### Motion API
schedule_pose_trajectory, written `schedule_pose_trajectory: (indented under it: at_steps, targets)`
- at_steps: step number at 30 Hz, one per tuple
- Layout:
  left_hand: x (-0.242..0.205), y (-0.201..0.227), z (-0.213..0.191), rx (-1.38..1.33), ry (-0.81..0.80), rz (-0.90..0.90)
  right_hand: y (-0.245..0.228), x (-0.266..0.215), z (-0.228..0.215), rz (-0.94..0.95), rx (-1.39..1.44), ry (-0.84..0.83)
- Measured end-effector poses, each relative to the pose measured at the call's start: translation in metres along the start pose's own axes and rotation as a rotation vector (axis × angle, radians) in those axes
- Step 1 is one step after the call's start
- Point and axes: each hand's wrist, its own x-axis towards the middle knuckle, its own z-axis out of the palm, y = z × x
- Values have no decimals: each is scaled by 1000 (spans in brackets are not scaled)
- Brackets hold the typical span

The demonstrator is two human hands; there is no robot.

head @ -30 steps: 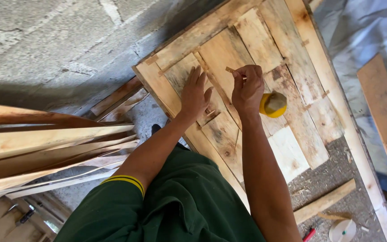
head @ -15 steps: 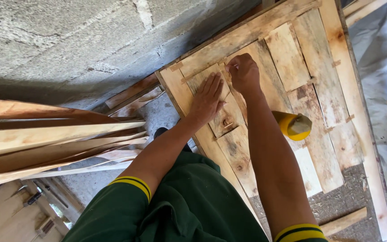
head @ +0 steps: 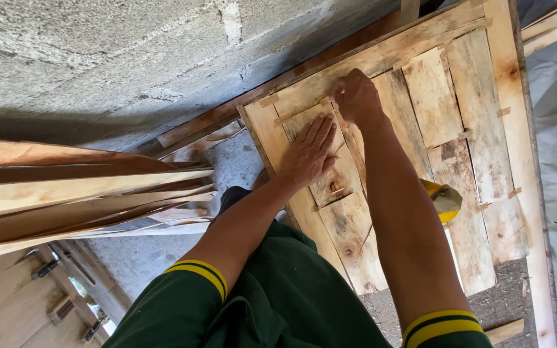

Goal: Fitting and trimming small wooden slats together into a frame on a workbench.

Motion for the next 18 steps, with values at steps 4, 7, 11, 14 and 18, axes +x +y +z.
schedule_pose_trajectory:
  at_steps: [4,7,11,14,18]
  targets:
    - [-1,0,1,-2,35,11,17,4,14,-98,-5,67]
    - [0,0,1,-25,37,9,10,3,8,-89,23,41]
    - [0,-1,-1,-34,64,15,12,7,14,-59,-63,50]
    - [0,0,-1,-39,56,15,17,7,22,-68,-71,80]
    - [0,0,0,-24,47,9,6,0,15,79,46,43]
